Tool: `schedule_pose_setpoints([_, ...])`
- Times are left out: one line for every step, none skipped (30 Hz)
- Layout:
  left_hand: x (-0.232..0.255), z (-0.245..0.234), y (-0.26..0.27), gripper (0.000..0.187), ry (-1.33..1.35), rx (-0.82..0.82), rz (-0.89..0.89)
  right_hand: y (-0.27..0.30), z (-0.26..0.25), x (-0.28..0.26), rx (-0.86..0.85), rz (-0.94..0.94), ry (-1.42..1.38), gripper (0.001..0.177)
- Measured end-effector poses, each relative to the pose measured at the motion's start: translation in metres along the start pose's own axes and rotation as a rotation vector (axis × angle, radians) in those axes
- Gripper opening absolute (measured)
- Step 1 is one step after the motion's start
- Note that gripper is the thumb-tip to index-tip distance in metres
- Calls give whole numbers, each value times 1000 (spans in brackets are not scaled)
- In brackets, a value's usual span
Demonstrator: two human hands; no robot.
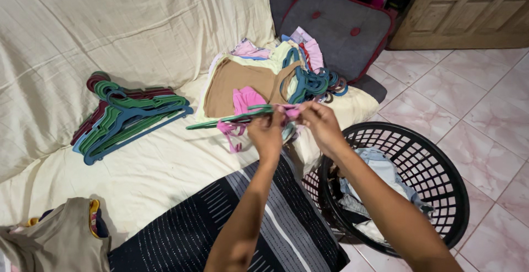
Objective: The person hangs clothing by placing garments onto plastic hangers, picking them up from a pile and securing them on the hangers by hand.
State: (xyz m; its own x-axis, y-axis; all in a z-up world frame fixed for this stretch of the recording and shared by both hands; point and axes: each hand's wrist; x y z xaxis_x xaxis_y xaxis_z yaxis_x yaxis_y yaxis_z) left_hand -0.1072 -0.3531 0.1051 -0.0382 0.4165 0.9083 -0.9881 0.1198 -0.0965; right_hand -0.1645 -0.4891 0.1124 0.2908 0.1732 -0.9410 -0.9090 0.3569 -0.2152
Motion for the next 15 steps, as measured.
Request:
schedule_pose_setpoints([1, -7, -2, 14, -35, 13, 16, -1, -5, 1, 51, -8, -26, 16])
schedule_pose_setpoints([3, -12, -4, 18, -70, 22, 32, -4, -10, 1, 53, -9, -26, 16])
schedule_pose_setpoints([4, -15, -7, 18, -70, 20, 32, -7, -17, 0, 104, -6, 157, 16])
schedule_pose_setpoints([5, -19, -8, 18, -8, -4, -6, -7, -21, 0, 157, 2, 338, 17])
schedule_pose_setpoints([5, -21, -8, 19, 54, -27, -43, -3, -23, 0, 160, 5, 337, 17])
schedule_pose_setpoints([5, -22, -9, 19, 55, -27, -42, -3, -23, -1, 167, -82, 441, 16])
schedule_pose_setpoints([5, -23, -9, 17, 68, -9, -75, -2, -21, -4, 173, -170, 545, 15])
schedule_pose_setpoints([4, -24, -8, 16, 81, 11, -107, 0, -18, -8, 171, -170, 545, 15])
schedule_pose_setpoints([2, -25, -7, 16, 82, 13, -107, 3, -16, -13, 218, -151, 645, 15])
schedule_pose_setpoints([0, -27, -5, 16, 94, -8, -76, 6, -14, -18, 267, -130, 744, 16])
schedule_pose_setpoints([-1, -28, -4, 17, 105, -29, -44, 8, -12, -24, 266, -129, 744, 16])
schedule_pose_setpoints([-3, -28, -4, 17, 104, -31, -46, 9, -11, -29, 235, -126, 816, 15])
schedule_pose_setpoints([-3, -29, -4, 18, 112, 8, -56, 10, -10, -31, 203, -122, 886, 15])
schedule_pose_setpoints([-4, -30, -4, 19, 119, 48, -66, 10, -10, -33, 204, -122, 886, 15])
schedule_pose_setpoints([-4, -28, -4, 19, 118, 47, -66, 10, -10, -33, 159, -220, 924, 15])
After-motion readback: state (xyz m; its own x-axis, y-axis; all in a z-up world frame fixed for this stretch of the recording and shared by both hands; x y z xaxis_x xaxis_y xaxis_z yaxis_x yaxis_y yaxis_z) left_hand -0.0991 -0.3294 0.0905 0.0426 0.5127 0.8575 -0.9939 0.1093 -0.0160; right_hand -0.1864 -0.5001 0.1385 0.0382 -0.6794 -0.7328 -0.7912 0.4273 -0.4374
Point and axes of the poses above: each hand's wrist, its own y-axis away from the middle knuckle, its own z-axis out of the palm, x = y × z, and after that the axes turned 4 degrees about -z, right-handed
